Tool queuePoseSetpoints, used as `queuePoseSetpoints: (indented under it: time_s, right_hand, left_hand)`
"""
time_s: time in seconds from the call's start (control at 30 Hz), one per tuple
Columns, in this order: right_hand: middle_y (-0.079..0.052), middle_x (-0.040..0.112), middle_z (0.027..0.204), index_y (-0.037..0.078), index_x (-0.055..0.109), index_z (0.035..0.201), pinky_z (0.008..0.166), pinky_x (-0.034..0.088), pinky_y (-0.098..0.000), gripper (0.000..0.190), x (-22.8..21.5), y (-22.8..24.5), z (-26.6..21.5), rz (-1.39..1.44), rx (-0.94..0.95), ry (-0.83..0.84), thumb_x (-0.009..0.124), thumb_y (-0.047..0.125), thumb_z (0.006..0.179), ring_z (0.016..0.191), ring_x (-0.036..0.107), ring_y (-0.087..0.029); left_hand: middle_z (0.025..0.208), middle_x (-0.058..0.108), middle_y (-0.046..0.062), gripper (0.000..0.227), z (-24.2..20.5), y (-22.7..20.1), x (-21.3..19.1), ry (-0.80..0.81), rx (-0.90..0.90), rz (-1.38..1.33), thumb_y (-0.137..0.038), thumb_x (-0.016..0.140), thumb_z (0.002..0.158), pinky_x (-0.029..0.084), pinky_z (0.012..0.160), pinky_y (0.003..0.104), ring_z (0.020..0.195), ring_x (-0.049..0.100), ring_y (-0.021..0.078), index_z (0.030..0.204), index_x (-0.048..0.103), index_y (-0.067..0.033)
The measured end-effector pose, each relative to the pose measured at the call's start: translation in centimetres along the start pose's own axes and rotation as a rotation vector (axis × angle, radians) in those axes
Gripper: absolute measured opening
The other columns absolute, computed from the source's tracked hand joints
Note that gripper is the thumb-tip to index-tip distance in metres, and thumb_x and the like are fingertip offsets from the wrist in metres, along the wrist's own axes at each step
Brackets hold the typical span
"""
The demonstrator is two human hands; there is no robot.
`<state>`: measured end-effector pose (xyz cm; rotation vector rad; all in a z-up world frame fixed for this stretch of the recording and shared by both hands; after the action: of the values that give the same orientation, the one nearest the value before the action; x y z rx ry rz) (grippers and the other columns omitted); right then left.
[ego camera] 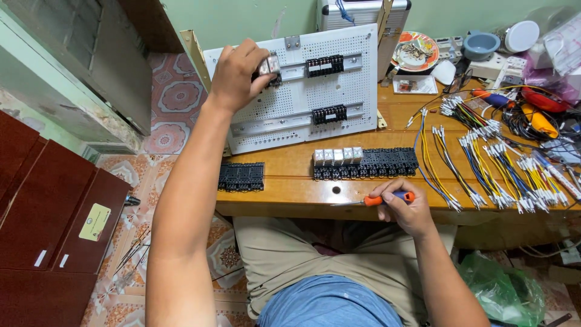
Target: Assembling an electrical control panel by mounting relay bases onto a DIN rail and using a screwdriver.
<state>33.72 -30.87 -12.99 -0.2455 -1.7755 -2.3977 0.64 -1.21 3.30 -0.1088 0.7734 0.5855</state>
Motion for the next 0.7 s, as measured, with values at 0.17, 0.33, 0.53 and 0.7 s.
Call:
queuePoseSetpoints:
  time_s: [0.17, 0.33, 0.53, 0.7]
  right_hand:
    - [-0.024, 0.074, 0.099, 0.003, 0.058, 0.089, 0.037, 0.048, -0.0273, 0.015, 0.0, 0.1, 0.1, -0.031, 0.015, 0.001, 0.066, 0.013, 0.096, 0.044, 0.063, -0.023]
    - [-0.024, 0.074, 0.096, 0.004, 0.058, 0.088, 0.034, 0.043, -0.0242, 0.015, 0.3, 0.3, 0.3, -0.065, 0.066, 0.026, 0.065, 0.015, 0.096, 0.041, 0.061, -0.022]
    - [-0.029, 0.07, 0.08, -0.002, 0.056, 0.081, 0.026, 0.043, -0.0233, 0.015, -0.3, 0.9, 1.3, 0.049, -0.05, -0.015, 0.067, 0.005, 0.09, 0.032, 0.06, -0.02]
    - [-0.033, 0.066, 0.076, -0.004, 0.052, 0.082, 0.023, 0.043, -0.0225, 0.018, -2.5, -1.1, 2.0, 0.15, -0.029, -0.02, 0.065, 0.006, 0.091, 0.028, 0.057, -0.02]
  left_hand:
    - [0.099, 0.059, 0.01, 0.035, 1.5, -3.1, -4.1, -0.13, -0.044, -0.11, -0.02, 0.089, 0.092, 0.042, 0.07, 0.036, 0.079, 0.054, 0.0252, 0.11, 0.064, -0.0041]
    - [0.101, 0.064, 0.012, 0.036, -1.1, -7.7, -3.1, -0.011, -0.049, -0.208, -0.017, 0.089, 0.089, 0.059, 0.071, 0.026, 0.079, 0.059, 0.0192, 0.11, 0.065, -0.0019]
    - [0.102, 0.065, 0.013, 0.032, -4.6, -12.3, -2.6, 0.533, -0.301, -0.4, -0.021, 0.075, 0.093, 0.06, 0.083, 0.039, 0.092, 0.07, 0.0274, 0.119, 0.068, -0.0031]
    - [0.103, 0.069, 0.019, 0.042, -7.1, -12.7, 0.4, 0.561, -0.299, -0.531, -0.021, 0.083, 0.084, 0.058, 0.086, 0.05, 0.098, 0.071, 0.0394, 0.116, 0.069, 0.0006]
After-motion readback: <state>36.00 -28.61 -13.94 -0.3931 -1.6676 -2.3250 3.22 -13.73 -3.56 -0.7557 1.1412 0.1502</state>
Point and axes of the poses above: each hand's wrist, its own z-axis towards the middle knuckle, its own x-axis out of the palm, y = z × x, the point moved 2 cm from there along z, towards the middle knuckle
